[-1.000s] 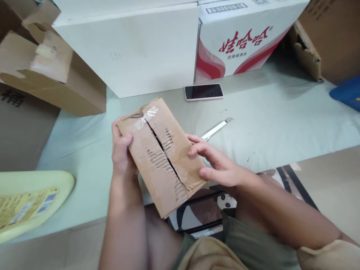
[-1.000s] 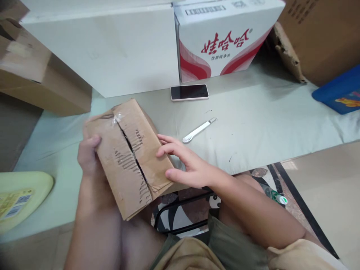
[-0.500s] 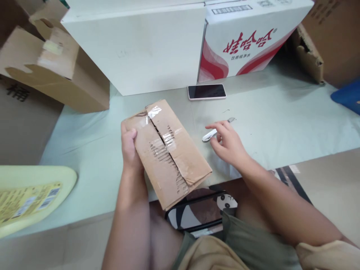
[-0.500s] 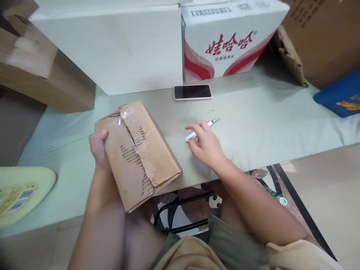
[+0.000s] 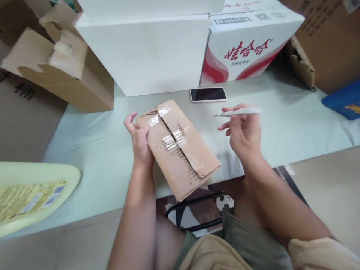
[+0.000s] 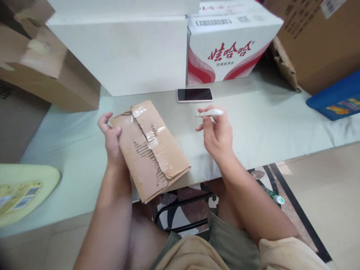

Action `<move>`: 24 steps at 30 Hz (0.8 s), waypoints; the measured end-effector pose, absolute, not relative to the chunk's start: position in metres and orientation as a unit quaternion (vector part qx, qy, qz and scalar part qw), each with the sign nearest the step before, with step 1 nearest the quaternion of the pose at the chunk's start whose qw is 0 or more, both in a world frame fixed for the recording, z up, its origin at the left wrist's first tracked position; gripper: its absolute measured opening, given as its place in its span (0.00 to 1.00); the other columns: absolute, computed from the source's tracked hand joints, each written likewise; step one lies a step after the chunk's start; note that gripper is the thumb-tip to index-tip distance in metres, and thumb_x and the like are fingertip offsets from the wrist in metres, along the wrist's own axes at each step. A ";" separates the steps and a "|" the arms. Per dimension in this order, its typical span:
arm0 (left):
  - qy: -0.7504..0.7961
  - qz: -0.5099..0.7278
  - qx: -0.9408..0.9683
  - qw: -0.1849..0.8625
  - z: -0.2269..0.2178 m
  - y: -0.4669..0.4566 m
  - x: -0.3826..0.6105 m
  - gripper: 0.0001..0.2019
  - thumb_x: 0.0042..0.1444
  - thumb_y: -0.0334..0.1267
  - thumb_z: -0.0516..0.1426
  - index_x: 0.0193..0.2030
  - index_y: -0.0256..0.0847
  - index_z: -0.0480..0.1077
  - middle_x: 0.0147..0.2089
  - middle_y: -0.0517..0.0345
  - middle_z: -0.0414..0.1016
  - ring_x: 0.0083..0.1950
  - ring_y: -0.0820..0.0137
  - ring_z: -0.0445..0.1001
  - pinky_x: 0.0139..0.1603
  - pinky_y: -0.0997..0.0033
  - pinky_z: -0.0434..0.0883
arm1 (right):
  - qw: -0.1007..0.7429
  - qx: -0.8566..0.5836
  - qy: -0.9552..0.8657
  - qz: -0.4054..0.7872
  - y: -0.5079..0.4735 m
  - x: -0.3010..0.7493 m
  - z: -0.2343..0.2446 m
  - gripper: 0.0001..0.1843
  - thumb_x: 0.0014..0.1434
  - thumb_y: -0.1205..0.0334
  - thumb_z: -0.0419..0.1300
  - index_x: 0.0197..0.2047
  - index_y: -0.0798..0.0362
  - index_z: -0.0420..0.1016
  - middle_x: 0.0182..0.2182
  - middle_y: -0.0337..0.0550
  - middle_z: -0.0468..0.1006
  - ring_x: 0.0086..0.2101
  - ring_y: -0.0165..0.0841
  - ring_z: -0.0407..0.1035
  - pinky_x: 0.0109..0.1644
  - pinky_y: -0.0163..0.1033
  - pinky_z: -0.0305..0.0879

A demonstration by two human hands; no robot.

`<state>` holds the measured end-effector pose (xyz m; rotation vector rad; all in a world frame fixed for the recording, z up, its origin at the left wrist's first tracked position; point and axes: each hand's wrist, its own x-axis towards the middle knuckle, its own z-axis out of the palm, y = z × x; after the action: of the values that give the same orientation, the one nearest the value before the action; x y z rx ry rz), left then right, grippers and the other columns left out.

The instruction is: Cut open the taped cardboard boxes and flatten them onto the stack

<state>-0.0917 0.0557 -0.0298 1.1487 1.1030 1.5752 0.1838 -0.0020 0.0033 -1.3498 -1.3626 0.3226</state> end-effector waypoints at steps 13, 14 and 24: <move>0.411 0.566 0.673 0.239 -0.015 0.036 -0.095 0.20 0.65 0.58 0.57 0.55 0.50 0.74 0.56 0.49 0.76 0.63 0.52 0.73 0.71 0.44 0.70 | 0.664 -0.394 -0.589 0.238 -0.037 0.132 0.068 0.16 0.70 0.45 0.64 0.36 0.47 0.74 0.37 0.39 0.73 0.28 0.30 0.72 0.34 0.42 0.74; 0.409 0.559 0.682 0.234 -0.014 0.034 -0.093 0.21 0.65 0.60 0.57 0.56 0.50 0.74 0.56 0.49 0.76 0.63 0.52 0.73 0.70 0.44 0.70 | 0.644 -0.412 -0.603 0.228 -0.041 0.129 0.071 0.15 0.71 0.46 0.63 0.38 0.47 0.75 0.37 0.39 0.73 0.29 0.31 0.73 0.36 0.43 0.74; 0.384 0.554 0.680 0.288 -0.010 0.032 -0.082 0.20 0.65 0.60 0.59 0.52 0.49 0.75 0.55 0.48 0.75 0.62 0.51 0.73 0.68 0.46 0.71 | 0.401 -0.478 -0.767 0.150 -0.041 0.117 0.076 0.07 0.68 0.59 0.64 0.48 0.49 0.82 0.50 0.48 0.79 0.49 0.39 0.78 0.55 0.44 0.74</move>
<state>-0.0817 0.0317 -0.0102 1.8171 1.0264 1.4785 0.1173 -0.0411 0.0761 -1.2091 -1.9386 0.3803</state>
